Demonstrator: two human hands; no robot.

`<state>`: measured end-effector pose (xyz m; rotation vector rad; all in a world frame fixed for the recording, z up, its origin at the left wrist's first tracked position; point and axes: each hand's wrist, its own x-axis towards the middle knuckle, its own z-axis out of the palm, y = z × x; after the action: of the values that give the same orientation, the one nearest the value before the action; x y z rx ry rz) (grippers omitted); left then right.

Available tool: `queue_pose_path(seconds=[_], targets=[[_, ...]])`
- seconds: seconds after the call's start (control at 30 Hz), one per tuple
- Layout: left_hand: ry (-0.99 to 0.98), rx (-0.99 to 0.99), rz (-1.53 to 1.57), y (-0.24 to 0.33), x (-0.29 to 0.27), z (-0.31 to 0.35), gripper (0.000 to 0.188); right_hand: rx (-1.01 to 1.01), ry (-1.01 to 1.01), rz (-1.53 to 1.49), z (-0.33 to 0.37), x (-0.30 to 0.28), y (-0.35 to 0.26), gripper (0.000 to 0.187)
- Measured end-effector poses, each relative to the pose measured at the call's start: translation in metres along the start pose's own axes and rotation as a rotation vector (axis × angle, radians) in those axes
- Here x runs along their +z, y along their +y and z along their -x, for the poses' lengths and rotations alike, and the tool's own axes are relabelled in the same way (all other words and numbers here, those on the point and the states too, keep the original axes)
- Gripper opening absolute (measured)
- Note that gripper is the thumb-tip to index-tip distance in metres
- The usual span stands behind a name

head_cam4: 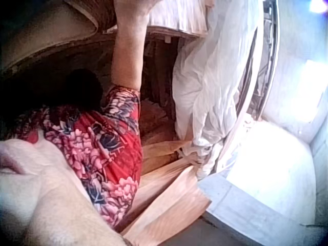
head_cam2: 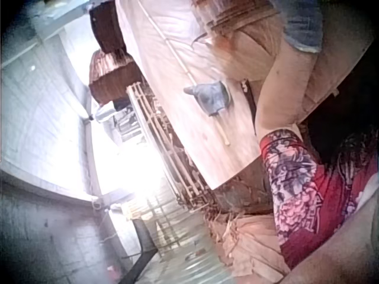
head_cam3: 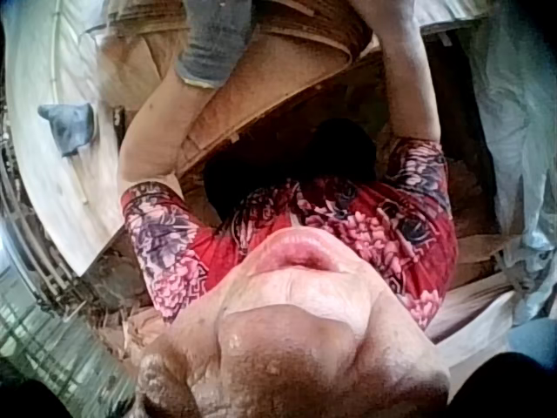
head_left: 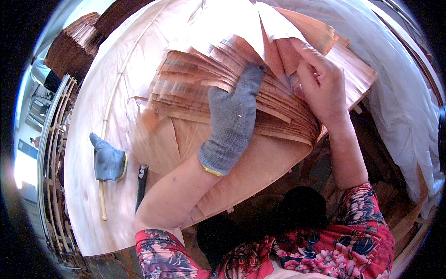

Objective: The person sits at a workbench and peels thin, translucent layers from a stack of flat, brownish material. They use gloved hands to carefully separate the layers one by one, lifting and inspecting each sheet before placing it back on the stack.

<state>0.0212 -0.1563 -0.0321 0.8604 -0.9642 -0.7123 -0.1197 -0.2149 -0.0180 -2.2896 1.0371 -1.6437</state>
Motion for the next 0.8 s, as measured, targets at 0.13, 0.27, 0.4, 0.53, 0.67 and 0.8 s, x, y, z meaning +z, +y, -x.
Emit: queue_pose_path(seconds=[0.13,0.27,0.4,0.53,0.67,0.8], targets=[[-0.006,0.021,-0.012,0.003,0.001,0.000,0.019,0.006,-0.036,-0.004,-0.003,0.005,-0.005,0.026],[-0.015,-0.031,0.011,0.002,0.000,0.000,0.017,0.004,-0.156,0.095,-0.005,-0.001,-0.015,0.040],[-0.005,-0.028,0.042,-0.001,-0.001,0.000,0.016,-0.020,-0.140,0.100,-0.006,0.002,-0.014,0.044],[-0.012,-0.019,0.019,0.000,-0.001,-0.002,0.016,0.003,-0.127,0.067,-0.006,0.003,-0.013,0.043],[0.009,-0.014,0.021,0.002,0.002,-0.001,0.017,-0.037,-0.111,0.069,-0.006,0.001,-0.012,0.040],[0.026,-0.045,0.038,0.002,0.003,0.001,0.018,-0.029,-0.105,0.045,-0.005,0.000,-0.010,0.034]])
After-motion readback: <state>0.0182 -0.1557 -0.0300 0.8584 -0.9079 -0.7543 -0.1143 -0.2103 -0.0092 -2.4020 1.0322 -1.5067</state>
